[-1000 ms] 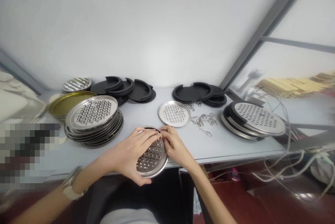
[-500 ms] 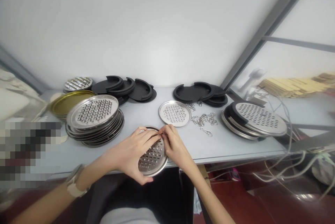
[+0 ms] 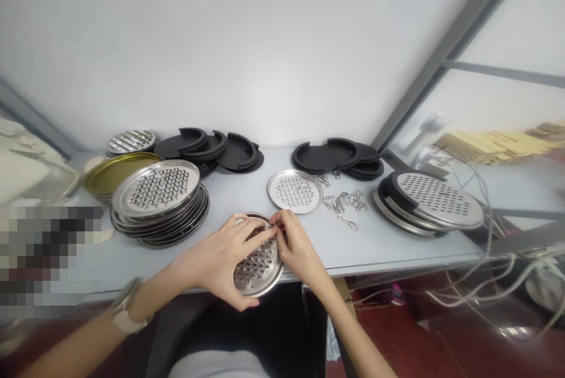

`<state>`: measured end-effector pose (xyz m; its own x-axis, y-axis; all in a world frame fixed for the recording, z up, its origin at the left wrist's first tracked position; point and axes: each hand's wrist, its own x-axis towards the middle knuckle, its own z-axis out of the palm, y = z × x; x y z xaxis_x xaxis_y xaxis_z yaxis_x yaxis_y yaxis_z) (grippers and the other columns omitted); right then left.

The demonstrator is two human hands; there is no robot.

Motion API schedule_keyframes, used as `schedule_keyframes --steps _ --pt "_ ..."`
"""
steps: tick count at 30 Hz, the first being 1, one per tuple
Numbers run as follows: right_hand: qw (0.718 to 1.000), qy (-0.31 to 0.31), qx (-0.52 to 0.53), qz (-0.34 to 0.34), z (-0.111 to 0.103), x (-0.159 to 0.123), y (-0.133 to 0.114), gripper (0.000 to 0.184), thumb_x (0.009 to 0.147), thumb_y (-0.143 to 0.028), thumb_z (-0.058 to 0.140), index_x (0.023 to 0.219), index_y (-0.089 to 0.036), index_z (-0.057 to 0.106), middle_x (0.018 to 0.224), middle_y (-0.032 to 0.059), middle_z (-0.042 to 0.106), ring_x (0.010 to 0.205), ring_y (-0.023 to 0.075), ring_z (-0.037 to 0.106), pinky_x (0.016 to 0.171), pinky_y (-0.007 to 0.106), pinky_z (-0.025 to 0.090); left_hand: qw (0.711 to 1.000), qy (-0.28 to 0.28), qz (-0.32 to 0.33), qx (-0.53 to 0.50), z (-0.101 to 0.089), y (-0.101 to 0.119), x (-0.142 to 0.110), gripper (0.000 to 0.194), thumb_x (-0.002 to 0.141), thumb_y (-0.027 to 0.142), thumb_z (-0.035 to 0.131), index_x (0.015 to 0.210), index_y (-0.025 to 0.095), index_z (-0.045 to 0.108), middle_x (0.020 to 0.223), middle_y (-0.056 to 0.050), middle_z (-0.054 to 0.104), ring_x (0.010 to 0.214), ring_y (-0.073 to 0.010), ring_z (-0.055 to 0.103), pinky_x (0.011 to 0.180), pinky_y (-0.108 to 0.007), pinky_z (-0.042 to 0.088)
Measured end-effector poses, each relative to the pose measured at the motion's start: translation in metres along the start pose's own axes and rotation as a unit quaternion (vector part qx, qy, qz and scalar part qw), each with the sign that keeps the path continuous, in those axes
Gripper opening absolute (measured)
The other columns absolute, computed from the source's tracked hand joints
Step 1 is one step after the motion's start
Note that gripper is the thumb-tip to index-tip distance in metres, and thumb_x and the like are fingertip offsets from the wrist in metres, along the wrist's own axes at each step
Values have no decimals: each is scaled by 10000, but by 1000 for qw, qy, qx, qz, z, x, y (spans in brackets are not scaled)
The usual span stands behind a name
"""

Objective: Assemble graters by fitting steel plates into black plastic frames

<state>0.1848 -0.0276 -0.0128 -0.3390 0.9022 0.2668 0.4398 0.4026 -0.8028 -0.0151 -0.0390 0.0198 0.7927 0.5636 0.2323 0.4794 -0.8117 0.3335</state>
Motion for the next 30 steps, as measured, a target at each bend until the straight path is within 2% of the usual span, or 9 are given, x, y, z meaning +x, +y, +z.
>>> schedule_keyframes --steps 5,13,24,30 --pt "1000 1 -4 8 1 -1 1 139 926 -132 402 986 -212 499 940 47 528 861 187 544 806 340 458 1000 3 -4 12 -1 1 0 835 572 633 699 1237 163 514 1239 -162 504 1178 -357 433 1047 -506 288" --pt "1000 6 1 11 1 0 3 122 932 -153 413 991 -211 503 935 44 539 864 184 546 789 335 461 1000 10 0 30 1 3 2 707 589 620 682 1112 163 550 1137 -134 528 1105 -324 463 1021 -482 314" --pt "1000 11 11 15 1 -1 4 110 926 -162 419 992 -210 493 928 46 546 852 182 555 782 333 467 998 16 9 55 6 5 4 713 605 649 628 1098 138 558 1120 -153 547 1100 -340 467 1029 -490 312" --pt "1000 10 9 24 2 0 5 112 929 -166 421 1004 -213 488 916 44 559 850 186 560 784 338 467 999 17 5 44 5 5 2 783 614 638 640 1193 122 530 1183 -171 538 1164 -358 448 1064 -500 282"
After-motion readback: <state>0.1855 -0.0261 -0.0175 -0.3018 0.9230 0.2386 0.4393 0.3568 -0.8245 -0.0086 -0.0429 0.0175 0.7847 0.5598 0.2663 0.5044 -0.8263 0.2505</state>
